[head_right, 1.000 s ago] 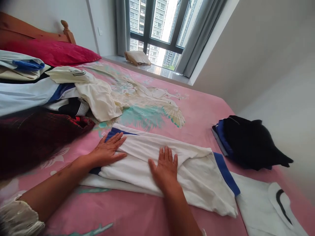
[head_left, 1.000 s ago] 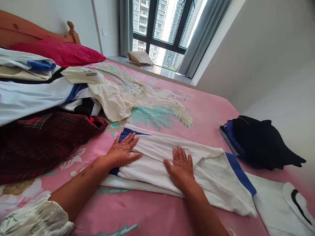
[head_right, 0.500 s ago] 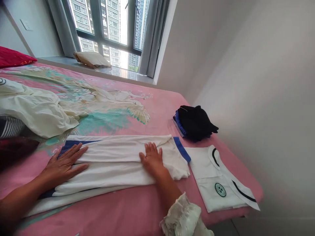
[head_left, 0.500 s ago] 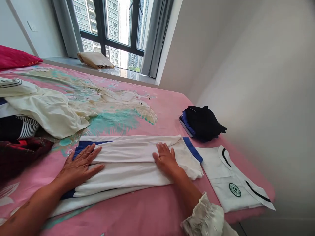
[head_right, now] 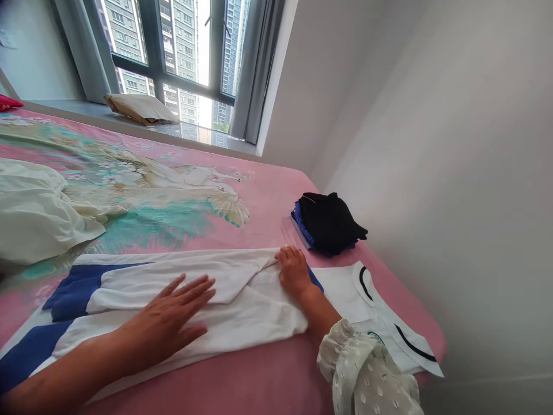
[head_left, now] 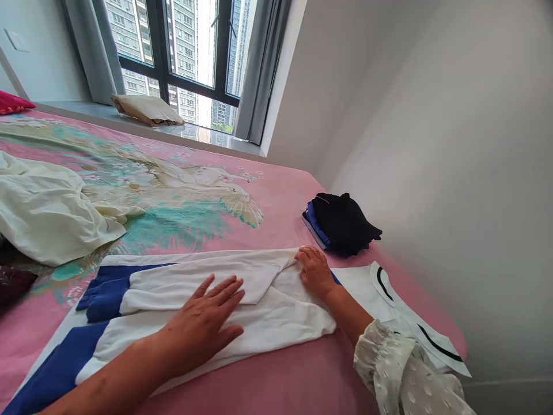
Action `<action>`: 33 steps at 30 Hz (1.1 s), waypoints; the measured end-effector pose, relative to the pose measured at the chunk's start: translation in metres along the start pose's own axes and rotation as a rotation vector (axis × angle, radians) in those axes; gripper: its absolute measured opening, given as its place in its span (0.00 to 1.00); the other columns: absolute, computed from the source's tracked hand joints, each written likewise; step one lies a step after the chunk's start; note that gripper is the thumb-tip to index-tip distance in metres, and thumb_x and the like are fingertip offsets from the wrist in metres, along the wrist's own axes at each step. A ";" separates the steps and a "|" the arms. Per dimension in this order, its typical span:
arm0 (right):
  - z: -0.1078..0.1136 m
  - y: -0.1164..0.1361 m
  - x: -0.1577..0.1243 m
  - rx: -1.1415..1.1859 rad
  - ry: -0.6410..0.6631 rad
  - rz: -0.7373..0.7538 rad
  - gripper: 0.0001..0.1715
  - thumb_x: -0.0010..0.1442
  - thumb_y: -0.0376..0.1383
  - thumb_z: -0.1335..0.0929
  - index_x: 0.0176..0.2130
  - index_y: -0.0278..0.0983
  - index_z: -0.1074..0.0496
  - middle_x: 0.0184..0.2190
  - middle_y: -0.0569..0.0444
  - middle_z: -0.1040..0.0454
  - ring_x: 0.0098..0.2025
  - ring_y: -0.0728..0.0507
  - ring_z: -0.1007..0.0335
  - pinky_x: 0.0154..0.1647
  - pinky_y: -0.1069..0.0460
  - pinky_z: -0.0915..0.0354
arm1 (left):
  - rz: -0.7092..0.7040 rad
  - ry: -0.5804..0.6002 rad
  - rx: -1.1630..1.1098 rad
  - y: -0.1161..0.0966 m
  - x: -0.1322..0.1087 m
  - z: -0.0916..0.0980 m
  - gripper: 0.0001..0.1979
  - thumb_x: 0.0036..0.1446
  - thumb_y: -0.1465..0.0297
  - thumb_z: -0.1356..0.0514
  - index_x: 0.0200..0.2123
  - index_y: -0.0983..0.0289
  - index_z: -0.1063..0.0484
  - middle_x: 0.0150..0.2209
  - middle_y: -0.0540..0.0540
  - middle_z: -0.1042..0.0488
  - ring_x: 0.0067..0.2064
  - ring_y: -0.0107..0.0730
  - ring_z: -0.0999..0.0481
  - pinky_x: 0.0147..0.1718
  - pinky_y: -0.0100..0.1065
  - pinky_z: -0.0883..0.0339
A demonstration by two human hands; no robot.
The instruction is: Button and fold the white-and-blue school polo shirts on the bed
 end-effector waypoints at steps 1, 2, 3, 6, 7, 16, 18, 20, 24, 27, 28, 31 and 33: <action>-0.002 0.002 0.004 -0.052 0.000 0.038 0.22 0.53 0.25 0.39 0.46 0.36 0.29 0.55 0.48 0.35 0.61 0.40 0.50 0.63 0.45 0.56 | -0.021 0.041 -0.013 -0.013 0.017 -0.007 0.28 0.58 0.58 0.46 0.61 0.56 0.40 0.65 0.55 0.45 0.66 0.41 0.46 0.64 0.51 0.59; -0.005 0.003 0.008 -0.096 0.006 0.065 0.21 0.56 0.27 0.39 0.47 0.36 0.29 0.56 0.48 0.35 0.62 0.40 0.51 0.63 0.44 0.57 | -0.017 0.058 -0.016 -0.022 0.032 -0.014 0.29 0.56 0.60 0.44 0.61 0.59 0.40 0.65 0.57 0.45 0.66 0.42 0.48 0.64 0.51 0.58; -0.007 0.003 0.012 -0.126 0.019 0.082 0.19 0.58 0.28 0.39 0.48 0.36 0.29 0.56 0.48 0.35 0.62 0.40 0.51 0.63 0.43 0.59 | 0.001 0.058 -0.015 -0.027 0.045 -0.021 0.30 0.55 0.62 0.43 0.61 0.61 0.40 0.65 0.59 0.46 0.66 0.44 0.49 0.64 0.50 0.56; -0.014 -0.004 0.020 -0.164 0.072 0.085 0.18 0.63 0.32 0.41 0.47 0.39 0.27 0.56 0.51 0.33 0.62 0.40 0.50 0.64 0.42 0.63 | 0.060 0.012 -0.028 -0.026 0.065 -0.041 0.25 0.57 0.69 0.46 0.59 0.63 0.37 0.63 0.61 0.42 0.65 0.43 0.45 0.63 0.49 0.50; -0.015 -0.008 0.021 -0.158 0.089 0.064 0.18 0.64 0.33 0.41 0.46 0.41 0.26 0.55 0.52 0.32 0.61 0.40 0.49 0.64 0.43 0.62 | 0.056 0.001 -0.041 -0.024 0.066 -0.046 0.23 0.59 0.71 0.49 0.58 0.62 0.36 0.63 0.59 0.40 0.64 0.42 0.43 0.62 0.48 0.49; -0.010 0.034 0.023 0.033 0.033 -0.061 0.25 0.62 0.31 0.44 0.56 0.36 0.34 0.60 0.51 0.37 0.64 0.45 0.52 0.66 0.46 0.64 | 0.054 -0.056 -0.210 -0.012 0.061 -0.031 0.21 0.65 0.66 0.56 0.56 0.60 0.32 0.61 0.56 0.37 0.63 0.36 0.39 0.62 0.43 0.47; -0.019 0.055 0.026 0.093 0.167 -0.006 0.26 0.66 0.37 0.46 0.60 0.37 0.38 0.62 0.52 0.41 0.66 0.46 0.57 0.66 0.45 0.67 | 0.165 -0.033 -0.138 -0.003 0.063 -0.031 0.22 0.64 0.67 0.56 0.57 0.63 0.34 0.62 0.58 0.38 0.64 0.39 0.42 0.63 0.47 0.50; -0.030 0.065 0.027 0.117 0.365 -0.033 0.30 0.67 0.46 0.48 0.64 0.37 0.45 0.66 0.51 0.49 0.68 0.44 0.63 0.66 0.41 0.71 | 0.255 0.010 -0.072 0.007 0.062 -0.036 0.24 0.63 0.64 0.54 0.60 0.62 0.38 0.64 0.58 0.43 0.66 0.44 0.47 0.63 0.56 0.58; -0.025 0.063 0.021 0.162 0.551 -0.169 0.38 0.66 0.52 0.50 0.67 0.36 0.56 0.68 0.50 0.61 0.69 0.42 0.70 0.66 0.37 0.71 | 0.275 0.111 -0.083 0.016 0.054 -0.040 0.29 0.62 0.54 0.56 0.64 0.58 0.47 0.67 0.54 0.51 0.68 0.45 0.54 0.61 0.61 0.70; -0.002 0.071 0.006 0.186 0.431 -0.118 0.37 0.67 0.53 0.52 0.67 0.37 0.55 0.68 0.52 0.60 0.69 0.43 0.72 0.66 0.37 0.71 | 0.271 0.105 -0.096 0.016 0.042 -0.032 0.31 0.62 0.51 0.57 0.64 0.57 0.48 0.67 0.56 0.54 0.68 0.46 0.55 0.61 0.60 0.70; 0.003 0.075 -0.002 0.182 0.394 -0.074 0.37 0.66 0.53 0.52 0.67 0.38 0.55 0.68 0.52 0.60 0.69 0.43 0.72 0.66 0.37 0.71 | 0.260 0.080 -0.084 0.016 0.035 -0.029 0.31 0.61 0.50 0.57 0.64 0.56 0.48 0.68 0.56 0.54 0.68 0.46 0.55 0.61 0.60 0.71; -0.002 0.085 -0.028 0.167 0.376 0.016 0.36 0.65 0.54 0.47 0.66 0.41 0.51 0.68 0.52 0.58 0.69 0.41 0.70 0.66 0.35 0.72 | 0.173 0.027 -0.023 0.012 0.012 -0.029 0.33 0.59 0.47 0.55 0.64 0.52 0.49 0.68 0.55 0.54 0.68 0.47 0.55 0.62 0.57 0.75; -0.011 0.084 -0.037 0.210 0.374 0.015 0.33 0.65 0.51 0.44 0.64 0.41 0.48 0.67 0.51 0.54 0.69 0.40 0.65 0.66 0.34 0.70 | 0.132 0.016 0.008 0.012 -0.002 -0.035 0.33 0.58 0.46 0.54 0.64 0.51 0.48 0.67 0.56 0.52 0.68 0.46 0.54 0.62 0.55 0.75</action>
Point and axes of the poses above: each hand's wrist, its own x-axis towards the middle knuckle, its own z-axis out of the back of the hand, y = z × x, the point moved 4 cm from there along x, towards the middle knuckle
